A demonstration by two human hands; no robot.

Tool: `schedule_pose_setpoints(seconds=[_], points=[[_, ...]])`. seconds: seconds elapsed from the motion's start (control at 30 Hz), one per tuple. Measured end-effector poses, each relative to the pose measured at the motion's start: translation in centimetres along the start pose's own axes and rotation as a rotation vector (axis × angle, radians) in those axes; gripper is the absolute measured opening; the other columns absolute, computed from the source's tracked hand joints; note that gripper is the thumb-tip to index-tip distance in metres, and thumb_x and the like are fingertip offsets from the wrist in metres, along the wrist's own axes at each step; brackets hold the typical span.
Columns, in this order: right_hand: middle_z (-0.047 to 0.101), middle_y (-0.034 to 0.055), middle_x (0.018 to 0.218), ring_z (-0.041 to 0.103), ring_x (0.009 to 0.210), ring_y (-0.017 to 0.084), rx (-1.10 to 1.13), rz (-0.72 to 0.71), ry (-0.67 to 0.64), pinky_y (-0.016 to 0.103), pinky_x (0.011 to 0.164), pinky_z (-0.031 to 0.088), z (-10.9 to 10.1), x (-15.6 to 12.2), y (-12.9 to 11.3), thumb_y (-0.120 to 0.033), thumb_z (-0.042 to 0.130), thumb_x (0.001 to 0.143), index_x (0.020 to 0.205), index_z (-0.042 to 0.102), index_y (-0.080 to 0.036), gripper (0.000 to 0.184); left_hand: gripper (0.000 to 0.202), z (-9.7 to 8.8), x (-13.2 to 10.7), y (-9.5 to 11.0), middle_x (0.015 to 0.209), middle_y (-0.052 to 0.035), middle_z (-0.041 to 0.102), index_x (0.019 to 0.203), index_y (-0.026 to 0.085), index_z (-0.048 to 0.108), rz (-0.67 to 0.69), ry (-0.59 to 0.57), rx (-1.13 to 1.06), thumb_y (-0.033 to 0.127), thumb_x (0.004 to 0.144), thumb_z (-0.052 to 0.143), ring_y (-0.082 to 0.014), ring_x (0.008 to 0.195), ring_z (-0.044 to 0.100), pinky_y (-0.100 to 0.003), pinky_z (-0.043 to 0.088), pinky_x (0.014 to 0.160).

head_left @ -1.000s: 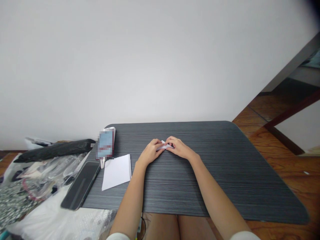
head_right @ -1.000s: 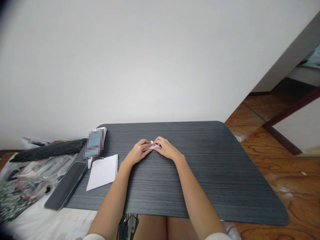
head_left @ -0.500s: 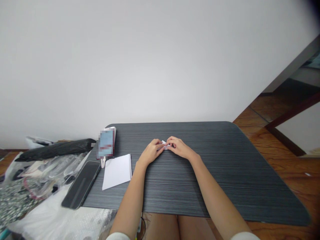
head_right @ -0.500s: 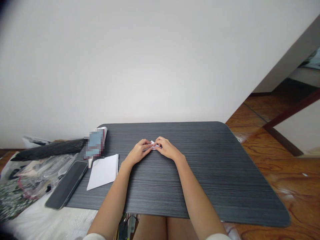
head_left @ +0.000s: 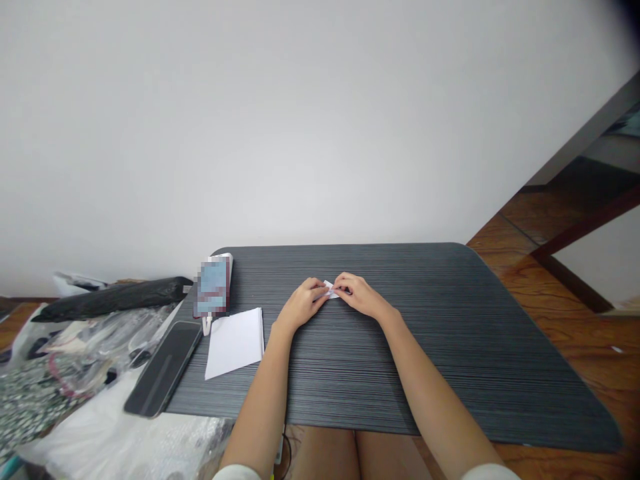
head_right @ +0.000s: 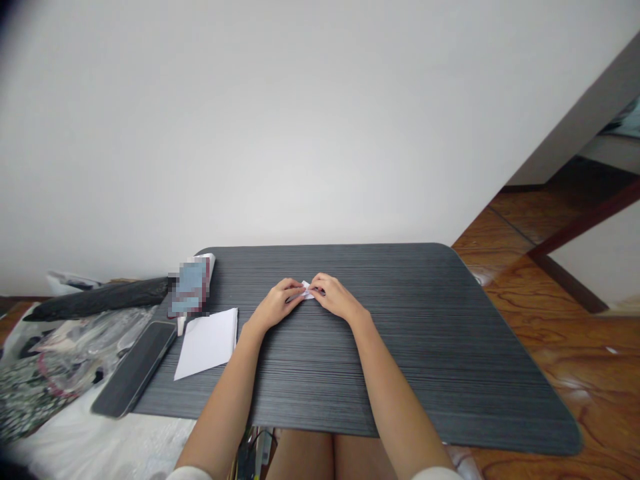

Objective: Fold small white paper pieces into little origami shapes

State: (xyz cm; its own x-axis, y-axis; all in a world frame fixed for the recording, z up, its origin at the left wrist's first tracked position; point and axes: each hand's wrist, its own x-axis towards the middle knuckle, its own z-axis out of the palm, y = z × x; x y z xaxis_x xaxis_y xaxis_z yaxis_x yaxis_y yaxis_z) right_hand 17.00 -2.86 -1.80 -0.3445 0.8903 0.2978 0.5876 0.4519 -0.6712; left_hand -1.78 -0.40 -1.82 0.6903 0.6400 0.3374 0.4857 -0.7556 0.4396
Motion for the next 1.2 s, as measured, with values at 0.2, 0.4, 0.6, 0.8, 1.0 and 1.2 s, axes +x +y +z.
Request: schedule_pose_setpoints(seconds=[0.2, 0.4, 0.6, 0.8, 1.0, 1.2], points=[[0.057, 0.0052, 0.083, 0.051, 0.070, 0.012, -0.003, -0.003, 0.012, 0.025, 0.066, 0.041, 0.03, 0.04, -0.05, -0.020, 0.048, 0.080, 0.080, 0.062, -0.016, 0.014, 0.027, -0.01, 0.04, 0.11, 0.093, -0.0072, 0.056, 0.094, 0.017, 0.062, -0.003, 0.013, 0.004, 0.028, 0.086, 0.039, -0.0162, 0.090, 0.052, -0.031, 0.044, 0.081], [0.057, 0.0053, 0.084, 0.051, 0.070, 0.012, 0.002, 0.001, 0.004, 0.025, 0.066, 0.042, 0.03, 0.04, -0.10, -0.019, 0.048, 0.080, 0.081, 0.062, -0.016, 0.015, 0.027, 0.03, 0.09, 0.05, 0.093, -0.0074, 0.057, 0.094, 0.016, 0.062, -0.005, 0.020, -0.007, 0.028, 0.086, 0.039, -0.0160, 0.090, 0.052, -0.031, 0.044, 0.081], [0.057, 0.0049, 0.084, 0.051, 0.069, 0.011, 0.004, 0.012, 0.001, 0.024, 0.065, 0.041, 0.07, 0.05, 0.01, -0.018, 0.049, 0.079, 0.082, 0.062, -0.016, 0.014, 0.027, 0.06, 0.09, 0.11, 0.092, -0.0068, 0.057, 0.095, 0.017, 0.062, -0.008, 0.033, -0.022, 0.029, 0.085, 0.040, -0.0158, 0.089, 0.052, -0.031, 0.044, 0.081], [0.057, 0.0051, 0.084, 0.050, 0.069, 0.011, 0.025, 0.010, 0.009, 0.024, 0.064, 0.041, 0.15, 0.08, 0.07, -0.018, 0.049, 0.078, 0.082, 0.063, -0.016, 0.014, 0.027, -0.03, 0.09, 0.17, 0.093, -0.0073, 0.057, 0.095, 0.017, 0.062, -0.011, 0.034, -0.034, 0.029, 0.085, 0.041, -0.0165, 0.090, 0.052, -0.032, 0.044, 0.081], [0.056, 0.0045, 0.079, 0.048, 0.066, 0.011, 0.028, 0.014, 0.022, 0.024, 0.062, 0.040, 0.00, 0.09, -0.15, -0.018, 0.048, 0.079, 0.080, 0.062, -0.016, 0.015, 0.027, 0.01, 0.15, 0.11, 0.091, -0.0074, 0.058, 0.094, 0.018, 0.063, -0.020, 0.056, -0.081, 0.027, 0.086, 0.039, -0.0164, 0.088, 0.053, -0.032, 0.044, 0.081], [0.056, 0.0044, 0.078, 0.048, 0.067, 0.011, 0.018, 0.016, 0.016, 0.024, 0.063, 0.039, -0.02, 0.08, -0.12, -0.019, 0.046, 0.080, 0.079, 0.061, -0.015, 0.015, 0.028, 0.01, 0.35, 0.11, 0.086, -0.0076, 0.060, 0.089, 0.015, 0.063, -0.059, 0.074, -0.119, 0.026, 0.086, 0.037, -0.0159, 0.083, 0.053, -0.031, 0.043, 0.079]])
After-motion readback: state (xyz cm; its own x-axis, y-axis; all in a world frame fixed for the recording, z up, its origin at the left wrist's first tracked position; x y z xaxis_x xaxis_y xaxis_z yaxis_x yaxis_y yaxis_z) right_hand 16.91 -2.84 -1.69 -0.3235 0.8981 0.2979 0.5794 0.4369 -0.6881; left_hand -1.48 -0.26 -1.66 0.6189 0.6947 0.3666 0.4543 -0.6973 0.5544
